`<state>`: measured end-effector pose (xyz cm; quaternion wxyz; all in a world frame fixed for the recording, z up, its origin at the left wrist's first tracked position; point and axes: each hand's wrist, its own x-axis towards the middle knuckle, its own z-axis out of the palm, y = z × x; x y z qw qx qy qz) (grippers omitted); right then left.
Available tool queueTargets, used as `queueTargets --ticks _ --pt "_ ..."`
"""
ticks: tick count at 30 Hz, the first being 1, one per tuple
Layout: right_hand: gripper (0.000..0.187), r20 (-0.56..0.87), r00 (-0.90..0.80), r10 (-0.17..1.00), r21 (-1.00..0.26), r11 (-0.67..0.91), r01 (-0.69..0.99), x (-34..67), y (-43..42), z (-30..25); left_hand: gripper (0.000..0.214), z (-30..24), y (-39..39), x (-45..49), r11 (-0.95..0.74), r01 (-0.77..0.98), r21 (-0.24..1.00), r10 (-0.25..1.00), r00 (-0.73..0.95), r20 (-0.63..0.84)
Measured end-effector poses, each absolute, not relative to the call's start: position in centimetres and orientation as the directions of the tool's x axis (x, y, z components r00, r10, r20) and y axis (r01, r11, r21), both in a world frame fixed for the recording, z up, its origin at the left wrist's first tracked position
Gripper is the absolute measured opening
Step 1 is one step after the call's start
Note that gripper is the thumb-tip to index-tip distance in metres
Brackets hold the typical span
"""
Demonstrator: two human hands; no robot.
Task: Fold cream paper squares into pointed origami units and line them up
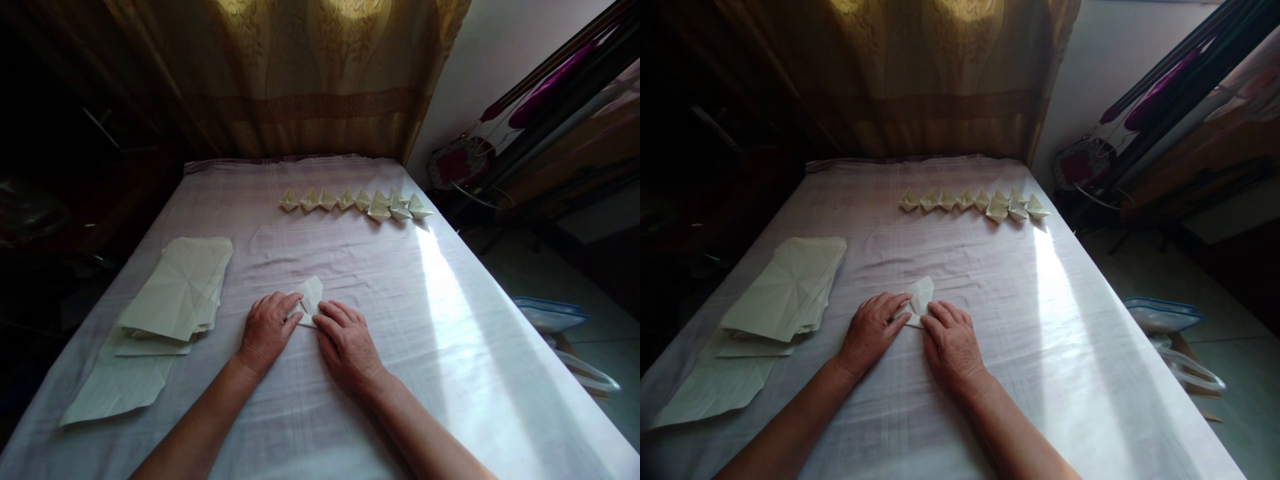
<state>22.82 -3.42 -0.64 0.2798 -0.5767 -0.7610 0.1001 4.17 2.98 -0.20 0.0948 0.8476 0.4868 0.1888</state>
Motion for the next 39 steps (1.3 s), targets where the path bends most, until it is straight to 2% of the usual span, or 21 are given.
queueTargets --ticks 6,16,31,39 --pt "0.028 0.302 -0.174 0.937 -0.484 0.308 0.819 22.75 -3.46 -0.64 0.020 -0.09 2.85 4.47 -0.456 0.798 0.394 0.890 0.394 0.231" --pt "0.031 0.293 -0.185 0.938 -0.454 0.306 0.836 22.70 -3.50 -0.70 0.022 0.12 2.81 4.71 -0.403 0.790 0.463 0.915 0.345 0.208" --pt "0.032 0.317 -0.186 0.930 -0.426 0.315 0.848 22.63 -3.50 -0.98 0.020 -0.25 2.79 4.97 -0.387 0.786 0.483 0.922 0.315 0.225" --pt "0.031 0.324 -0.196 0.925 -0.424 0.327 0.845 22.67 -3.47 -0.99 0.017 0.06 2.74 5.13 -0.363 0.811 0.460 0.932 0.315 0.179"
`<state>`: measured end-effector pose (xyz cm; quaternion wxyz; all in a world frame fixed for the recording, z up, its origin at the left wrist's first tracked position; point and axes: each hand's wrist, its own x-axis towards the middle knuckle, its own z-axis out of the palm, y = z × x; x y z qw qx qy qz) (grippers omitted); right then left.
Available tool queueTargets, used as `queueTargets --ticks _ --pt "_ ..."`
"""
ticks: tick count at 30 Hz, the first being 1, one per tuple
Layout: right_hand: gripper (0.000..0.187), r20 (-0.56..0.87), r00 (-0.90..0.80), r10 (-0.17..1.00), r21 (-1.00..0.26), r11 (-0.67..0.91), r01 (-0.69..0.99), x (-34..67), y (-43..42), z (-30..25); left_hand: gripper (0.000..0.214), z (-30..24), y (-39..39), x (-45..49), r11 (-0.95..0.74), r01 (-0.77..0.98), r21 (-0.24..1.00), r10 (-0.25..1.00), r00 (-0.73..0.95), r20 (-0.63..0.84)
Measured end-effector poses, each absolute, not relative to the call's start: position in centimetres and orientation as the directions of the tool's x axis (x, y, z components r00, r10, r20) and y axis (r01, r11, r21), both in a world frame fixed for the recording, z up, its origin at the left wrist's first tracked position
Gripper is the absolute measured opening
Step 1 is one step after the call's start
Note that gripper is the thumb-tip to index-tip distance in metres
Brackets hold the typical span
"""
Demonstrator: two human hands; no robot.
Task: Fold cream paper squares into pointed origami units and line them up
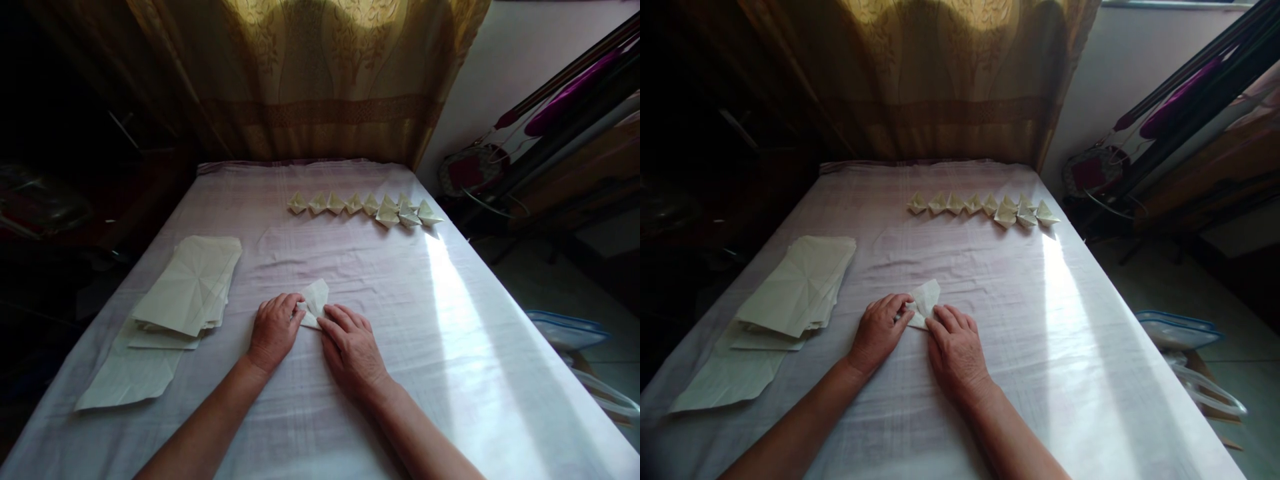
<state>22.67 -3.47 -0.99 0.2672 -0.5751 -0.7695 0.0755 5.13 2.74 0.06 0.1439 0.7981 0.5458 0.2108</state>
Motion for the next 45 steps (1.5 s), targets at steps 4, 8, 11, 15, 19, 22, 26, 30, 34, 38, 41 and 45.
queueTargets --ticks 4,8,11,15,19,22,26,30,34,38,41,45 --pt "0.030 0.331 -0.192 0.924 -0.424 0.328 0.844 22.6 -3.5 -1.1 0.018 0.1 2.7 5.1 -0.382 0.818 0.431 0.924 0.337 0.180" --pt "0.028 0.338 -0.190 0.922 -0.443 0.334 0.832 22.7 -3.5 -1.1 0.020 -0.2 2.7 4.9 -0.436 0.803 0.406 0.900 0.381 0.213" --pt "0.030 0.349 -0.182 0.919 -0.472 0.341 0.813 22.9 -3.1 -1.1 0.020 -0.5 2.7 4.7 -0.451 0.797 0.402 0.892 0.385 0.236" --pt "0.041 0.338 -0.200 0.920 -0.463 0.347 0.815 23.6 -1.2 -0.4 0.017 -0.6 2.7 4.6 -0.465 0.795 0.389 0.883 0.382 0.274" --pt "0.058 0.211 -0.358 0.910 -0.440 0.415 0.796 24.4 1.9 0.8 0.009 -0.5 2.6 4.5 -0.542 0.766 0.345 0.835 0.445 0.322" --pt "0.062 0.146 -0.445 0.884 -0.464 0.458 0.758 25.2 3.8 1.3 0.008 -0.5 2.9 4.4 -0.595 0.734 0.328 0.798 0.491 0.349" --pt "0.029 0.142 -0.476 0.868 -0.469 0.482 0.740 26.1 4.0 1.4 0.010 -0.3 3.7 4.1 -0.625 0.724 0.292 0.777 0.536 0.330" --pt "0.015 0.202 -0.511 0.835 -0.497 0.537 0.682 26.8 1.9 1.3 0.013 0.4 4.0 3.9 -0.668 0.706 0.235 0.736 0.579 0.351" --pt "0.021 0.234 -0.519 0.822 -0.499 0.560 0.661 27.0 -0.3 1.5 0.013 1.1 3.0 3.7 -0.691 0.675 0.259 0.721 0.620 0.310" --pt "0.021 0.243 -0.530 0.812 -0.469 0.577 0.669 27.0 -0.8 1.6 0.015 1.4 1.5 3.6 -0.634 0.703 0.321 0.773 0.578 0.262" --pt "0.020 0.234 -0.540 0.808 -0.476 0.580 0.662 27.2 -0.4 1.5 0.021 1.4 0.8 3.8 -0.592 0.736 0.329 0.806 0.531 0.262" --pt "0.014 0.230 -0.548 0.804 -0.506 0.580 0.638 27.3 0.3 1.3 0.022 1.4 0.6 4.2 -0.560 0.751 0.349 0.828 0.503 0.247"
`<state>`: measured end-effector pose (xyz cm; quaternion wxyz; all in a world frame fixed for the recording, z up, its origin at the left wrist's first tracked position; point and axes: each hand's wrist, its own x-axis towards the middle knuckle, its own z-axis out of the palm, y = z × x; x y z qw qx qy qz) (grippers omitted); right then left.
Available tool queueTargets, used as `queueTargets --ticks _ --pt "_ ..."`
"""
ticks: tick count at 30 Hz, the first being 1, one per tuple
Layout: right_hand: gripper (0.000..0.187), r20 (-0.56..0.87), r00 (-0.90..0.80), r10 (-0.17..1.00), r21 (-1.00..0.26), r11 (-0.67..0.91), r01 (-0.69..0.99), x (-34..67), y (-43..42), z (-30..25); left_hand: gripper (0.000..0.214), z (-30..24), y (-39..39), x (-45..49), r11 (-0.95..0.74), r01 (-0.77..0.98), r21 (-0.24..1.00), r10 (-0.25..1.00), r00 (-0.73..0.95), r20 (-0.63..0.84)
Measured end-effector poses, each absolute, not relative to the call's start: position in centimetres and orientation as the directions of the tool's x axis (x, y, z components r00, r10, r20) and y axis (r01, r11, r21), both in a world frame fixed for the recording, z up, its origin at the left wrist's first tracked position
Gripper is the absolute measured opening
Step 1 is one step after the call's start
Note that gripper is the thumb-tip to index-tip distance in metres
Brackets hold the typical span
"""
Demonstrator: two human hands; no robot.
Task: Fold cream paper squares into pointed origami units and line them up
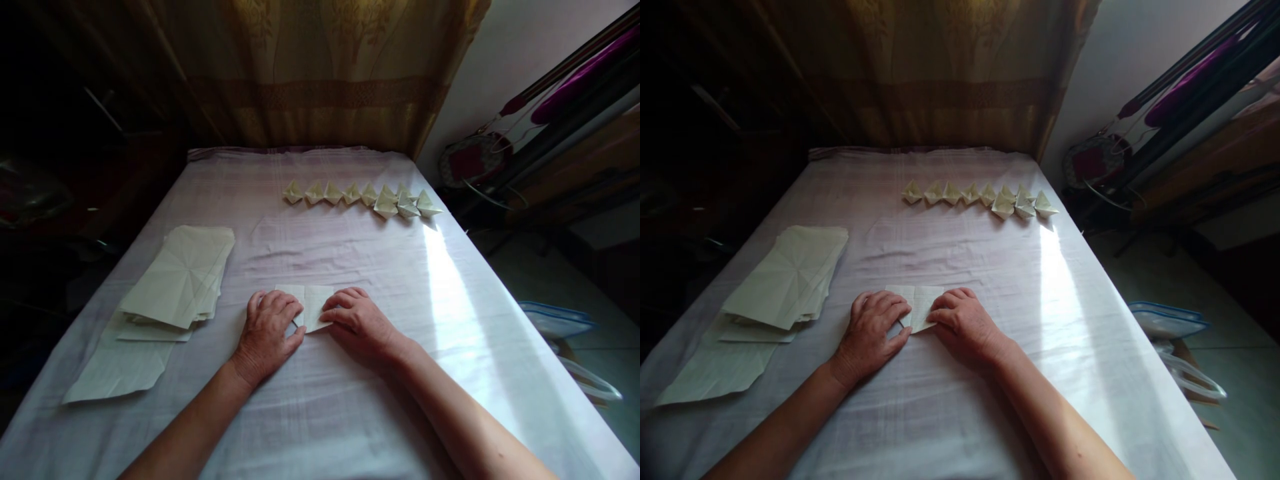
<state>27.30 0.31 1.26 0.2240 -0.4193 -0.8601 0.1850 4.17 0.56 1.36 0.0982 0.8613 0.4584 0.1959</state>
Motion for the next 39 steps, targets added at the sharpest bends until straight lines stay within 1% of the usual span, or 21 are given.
queueTargets --ticks 3,7,12,17,23,30,39 --pt "0.007 0.245 -0.530 0.812 -0.521 0.571 0.634 27.2 0.9 1.2 0.022 1.4 0.6 4.2 -0.552 0.753 0.358 0.834 0.499 0.235" --pt "0.008 0.222 -0.484 0.847 -0.524 0.522 0.673 26.5 1.4 1.1 0.022 1.4 0.6 4.1 -0.545 0.750 0.376 0.838 0.497 0.225" --pt "0.004 0.202 -0.341 0.918 -0.524 0.396 0.754 25.1 1.6 0.6 0.022 1.0 0.4 4.0 -0.532 0.746 0.401 0.847 0.480 0.231" --pt "0.009 0.215 -0.232 0.949 -0.525 0.313 0.792 24.2 1.4 0.2 0.025 0.7 0.3 4.0 -0.518 0.751 0.408 0.855 0.462 0.236" --pt "0.009 0.209 -0.214 0.954 -0.535 0.294 0.792 24.0 1.4 0.2 0.025 0.7 0.3 3.9 -0.509 0.749 0.424 0.860 0.465 0.211" --pt "0.011 0.212 -0.228 0.950 -0.490 0.305 0.817 24.0 1.4 0.1 0.016 0.8 0.5 4.3 -0.488 0.762 0.425 0.873 0.436 0.219" --pt "0.011 0.213 -0.225 0.951 -0.529 0.306 0.792 24.1 1.4 0.1 0.016 0.8 0.4 4.4 -0.483 0.764 0.428 0.876 0.422 0.236"
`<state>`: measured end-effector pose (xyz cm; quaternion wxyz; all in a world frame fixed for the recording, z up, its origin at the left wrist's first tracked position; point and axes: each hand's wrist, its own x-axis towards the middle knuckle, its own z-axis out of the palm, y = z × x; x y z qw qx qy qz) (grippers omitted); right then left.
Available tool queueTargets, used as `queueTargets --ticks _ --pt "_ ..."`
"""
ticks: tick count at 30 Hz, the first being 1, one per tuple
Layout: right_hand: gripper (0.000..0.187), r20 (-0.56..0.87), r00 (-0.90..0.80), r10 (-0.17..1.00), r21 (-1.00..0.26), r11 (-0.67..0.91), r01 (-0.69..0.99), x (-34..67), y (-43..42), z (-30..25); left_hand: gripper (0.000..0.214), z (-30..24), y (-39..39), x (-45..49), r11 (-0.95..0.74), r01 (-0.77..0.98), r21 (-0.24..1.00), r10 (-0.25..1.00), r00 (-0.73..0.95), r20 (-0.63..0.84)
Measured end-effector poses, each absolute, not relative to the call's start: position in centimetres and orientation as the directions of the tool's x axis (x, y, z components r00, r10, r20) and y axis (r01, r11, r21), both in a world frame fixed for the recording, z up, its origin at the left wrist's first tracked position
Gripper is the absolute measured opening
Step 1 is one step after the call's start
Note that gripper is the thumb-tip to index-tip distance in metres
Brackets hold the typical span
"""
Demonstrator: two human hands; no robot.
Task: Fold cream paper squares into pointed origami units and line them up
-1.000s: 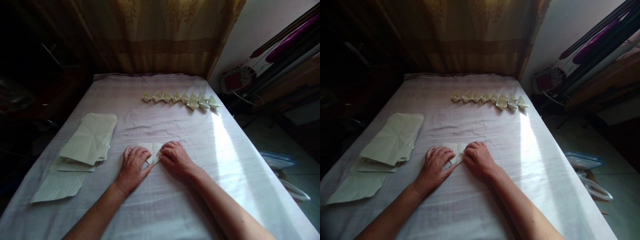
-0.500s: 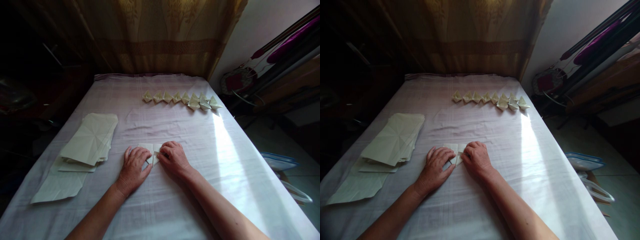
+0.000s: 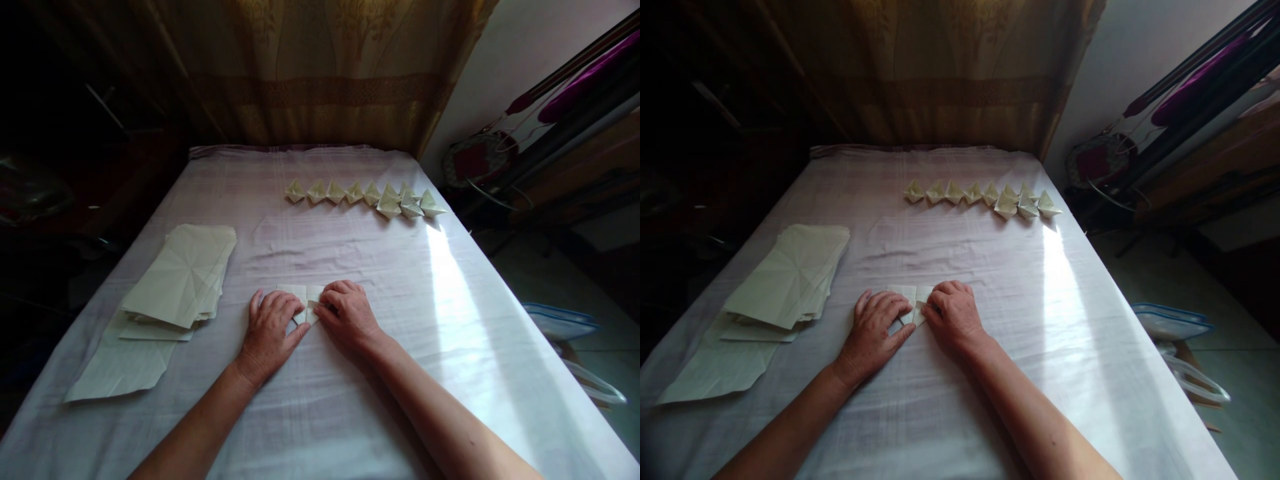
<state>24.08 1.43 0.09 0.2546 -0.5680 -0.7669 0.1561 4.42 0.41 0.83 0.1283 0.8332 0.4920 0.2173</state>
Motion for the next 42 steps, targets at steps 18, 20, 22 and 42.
queueTargets --ticks 18,20,22,42 --pt "0.009 0.196 -0.187 0.963 -0.543 0.265 0.797 23.69 1.43 -0.02 0.021 0.74 0.41 4.50 -0.475 0.763 0.438 0.880 0.407 0.245" --pt "0.008 0.187 -0.184 0.965 -0.545 0.258 0.798 23.68 1.44 -0.03 0.022 0.70 0.41 4.50 -0.475 0.761 0.442 0.880 0.405 0.247" --pt "0.008 0.179 -0.182 0.967 -0.550 0.252 0.796 23.68 1.46 -0.02 0.024 0.67 0.40 4.49 -0.477 0.759 0.443 0.879 0.405 0.251" --pt "0.010 0.161 -0.204 0.966 -0.572 0.259 0.778 24.00 1.75 0.20 0.022 -0.01 1.03 3.69 -0.488 0.728 0.482 0.872 0.424 0.244"
